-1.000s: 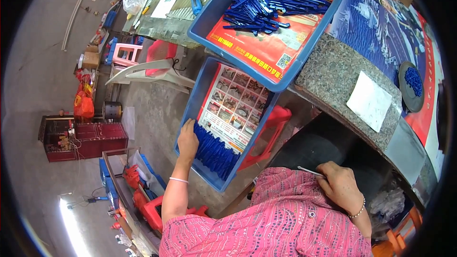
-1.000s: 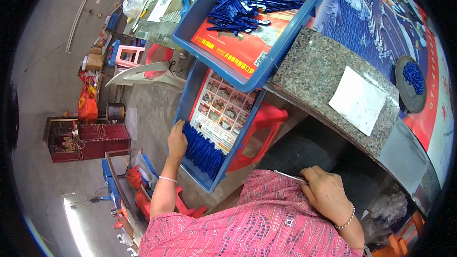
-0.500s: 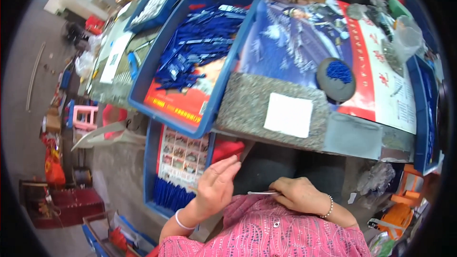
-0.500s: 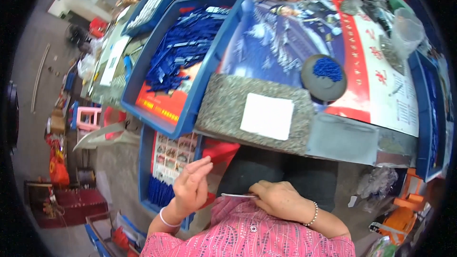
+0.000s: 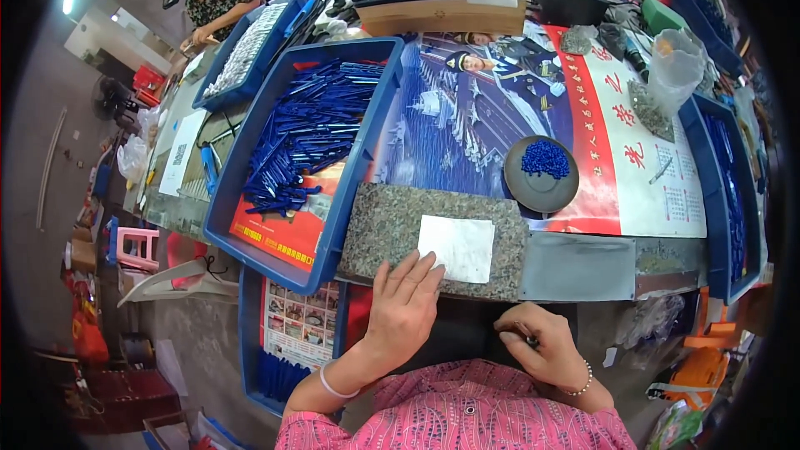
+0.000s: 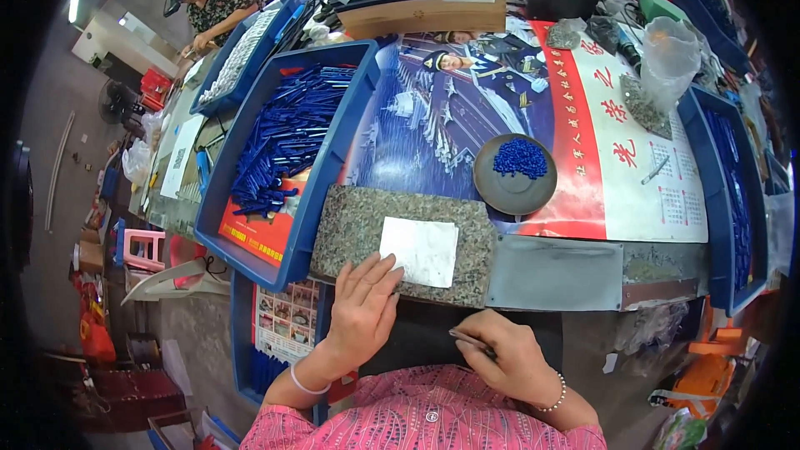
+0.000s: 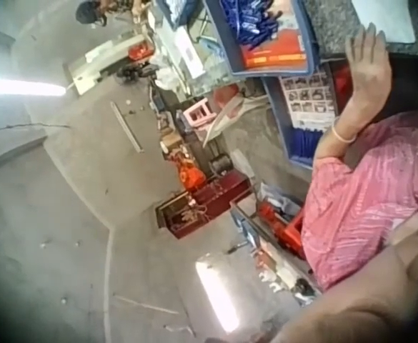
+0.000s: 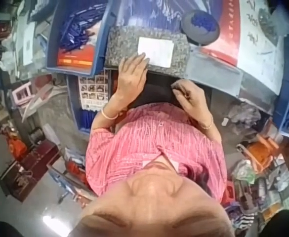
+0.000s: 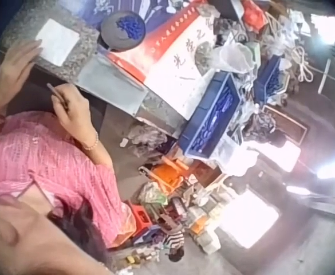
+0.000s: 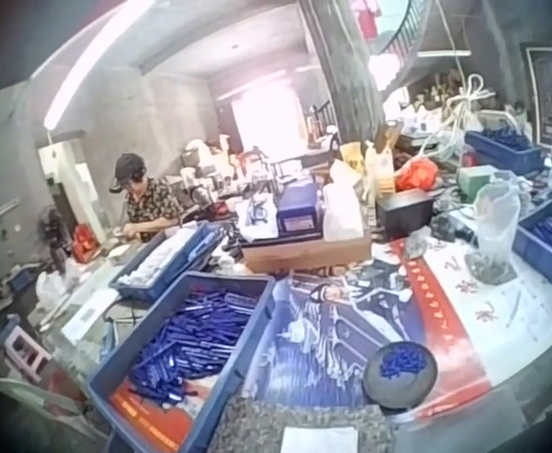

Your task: Assembling blue pen components at a manual workstation.

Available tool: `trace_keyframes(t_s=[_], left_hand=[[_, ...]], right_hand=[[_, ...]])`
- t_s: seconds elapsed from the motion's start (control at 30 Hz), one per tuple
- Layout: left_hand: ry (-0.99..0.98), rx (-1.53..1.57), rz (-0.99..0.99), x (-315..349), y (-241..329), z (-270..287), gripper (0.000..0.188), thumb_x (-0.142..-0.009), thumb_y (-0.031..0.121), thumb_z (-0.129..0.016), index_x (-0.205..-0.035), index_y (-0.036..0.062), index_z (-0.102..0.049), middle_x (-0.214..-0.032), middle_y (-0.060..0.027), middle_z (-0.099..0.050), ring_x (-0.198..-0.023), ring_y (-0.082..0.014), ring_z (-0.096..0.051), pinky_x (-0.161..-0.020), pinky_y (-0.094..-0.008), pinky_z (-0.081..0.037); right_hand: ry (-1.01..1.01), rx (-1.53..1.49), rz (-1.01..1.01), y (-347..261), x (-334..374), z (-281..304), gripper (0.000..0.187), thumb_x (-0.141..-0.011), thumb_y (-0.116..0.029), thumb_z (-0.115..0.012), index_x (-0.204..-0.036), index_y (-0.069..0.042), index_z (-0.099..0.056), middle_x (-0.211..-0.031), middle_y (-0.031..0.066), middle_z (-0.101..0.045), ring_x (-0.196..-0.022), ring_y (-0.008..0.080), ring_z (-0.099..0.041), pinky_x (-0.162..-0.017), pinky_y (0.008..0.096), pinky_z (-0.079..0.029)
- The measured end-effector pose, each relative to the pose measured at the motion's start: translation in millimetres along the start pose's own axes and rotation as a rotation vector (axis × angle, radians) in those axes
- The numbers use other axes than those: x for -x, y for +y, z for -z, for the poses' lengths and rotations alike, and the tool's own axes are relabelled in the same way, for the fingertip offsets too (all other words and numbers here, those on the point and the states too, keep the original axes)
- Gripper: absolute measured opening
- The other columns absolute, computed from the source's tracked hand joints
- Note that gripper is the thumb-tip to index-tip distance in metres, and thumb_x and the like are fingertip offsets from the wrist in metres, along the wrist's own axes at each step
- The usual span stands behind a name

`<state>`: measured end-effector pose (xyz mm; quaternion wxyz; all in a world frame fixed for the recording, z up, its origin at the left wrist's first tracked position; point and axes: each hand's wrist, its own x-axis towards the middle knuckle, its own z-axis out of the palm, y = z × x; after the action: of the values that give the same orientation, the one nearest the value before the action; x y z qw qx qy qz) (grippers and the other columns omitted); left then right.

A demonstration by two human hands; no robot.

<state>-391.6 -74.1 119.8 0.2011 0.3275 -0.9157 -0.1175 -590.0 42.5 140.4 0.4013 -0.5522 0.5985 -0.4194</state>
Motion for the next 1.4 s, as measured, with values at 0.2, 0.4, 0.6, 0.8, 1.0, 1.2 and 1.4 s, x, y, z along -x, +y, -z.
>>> trace_keyframes(t_s=[0.2,0.4,0.6,0.8,1.0,1.2,1.4], left_hand=[[-0.015,0.039,0.012,0.8,-5.0,2.4,0.032,-0.078,0.002,-0.058,-0.109,0.0024,-0.057,-0.117,-0.0138,-0.056,-0.114,-0.0317,-0.050,-0.099,-0.0496,-0.031],[0.231,0.291,-0.087,-4.1,9.3,48.1,0.025,-0.079,-0.002,-0.055,-0.104,0.0000,-0.058,-0.110,-0.0166,-0.059,-0.102,-0.0304,-0.058,-0.091,-0.0447,-0.041],[0.648,1.030,-0.358,22.5,60.2,88.4,0.027,-0.089,0.035,-0.054,-0.107,0.0157,-0.050,-0.117,-0.0125,-0.048,-0.085,-0.0301,-0.057,-0.075,-0.0511,-0.045],[0.794,1.272,-0.838,-29.3,84.5,131.1,0.028,-0.087,0.016,-0.058,-0.112,0.0105,-0.048,-0.114,-0.0051,-0.049,-0.084,-0.0233,-0.057,-0.072,-0.0345,-0.046],[0.858,1.254,-0.953,-33.4,99.5,128.0,0.027,-0.089,0.016,-0.055,-0.114,0.0091,-0.047,-0.112,-0.0054,-0.049,-0.077,-0.0223,-0.055,-0.066,-0.0307,-0.044],[0.963,1.158,-0.994,-34.1,107.5,118.8,0.030,-0.091,0.018,-0.051,-0.119,0.0087,-0.045,-0.112,-0.0059,-0.049,-0.076,-0.0196,-0.055,-0.062,-0.0279,-0.041],[0.983,1.175,-0.957,-36.0,111.5,113.4,0.030,-0.092,0.020,-0.049,-0.121,0.0110,-0.045,-0.116,-0.0039,-0.049,-0.079,-0.0167,-0.056,-0.069,-0.0292,-0.039]], right_hand=[[0.077,0.036,0.140,-2.8,-29.0,-9.1,0.024,-0.076,0.000,-0.061,-0.099,-0.001,-0.059,-0.091,0.0121,-0.062,-0.069,0.0189,-0.060,-0.061,0.0252,-0.046],[0.058,0.013,0.055,-3.5,-35.6,-8.5,0.019,-0.078,0.001,-0.058,-0.097,0.000,-0.060,-0.083,0.0085,-0.063,-0.067,0.0136,-0.058,-0.060,0.0236,-0.044],[0.156,-0.265,-0.151,5.9,-31.1,-18.1,0.009,-0.079,-0.001,-0.056,-0.085,-0.001,-0.064,-0.063,-0.0014,-0.057,-0.055,0.0021,-0.047,-0.049,0.0182,-0.035],[0.159,-0.285,-0.097,16.9,-32.2,-22.6,0.008,-0.083,0.002,-0.051,-0.083,0.001,-0.059,-0.063,-0.0016,-0.055,-0.047,0.0014,-0.044,-0.043,0.0160,-0.032],[0.159,-0.268,-0.080,22.6,-28.7,-21.3,0.008,-0.082,0.000,-0.052,-0.079,0.001,-0.060,-0.058,-0.0020,-0.053,-0.047,0.0021,-0.045,-0.042,0.0173,-0.033],[0.168,-0.086,0.057,25.8,-32.3,-22.0,0.006,-0.078,-0.003,-0.056,-0.076,0.000,-0.061,-0.059,0.0037,-0.055,-0.049,0.0095,-0.050,-0.046,0.0224,-0.036],[0.202,-0.187,0.059,26.3,-33.6,-20.8,0.009,-0.081,-0.002,-0.053,-0.077,0.002,-0.061,-0.057,0.0005,-0.055,-0.045,0.0044,-0.049,-0.042,0.0179,-0.035]])
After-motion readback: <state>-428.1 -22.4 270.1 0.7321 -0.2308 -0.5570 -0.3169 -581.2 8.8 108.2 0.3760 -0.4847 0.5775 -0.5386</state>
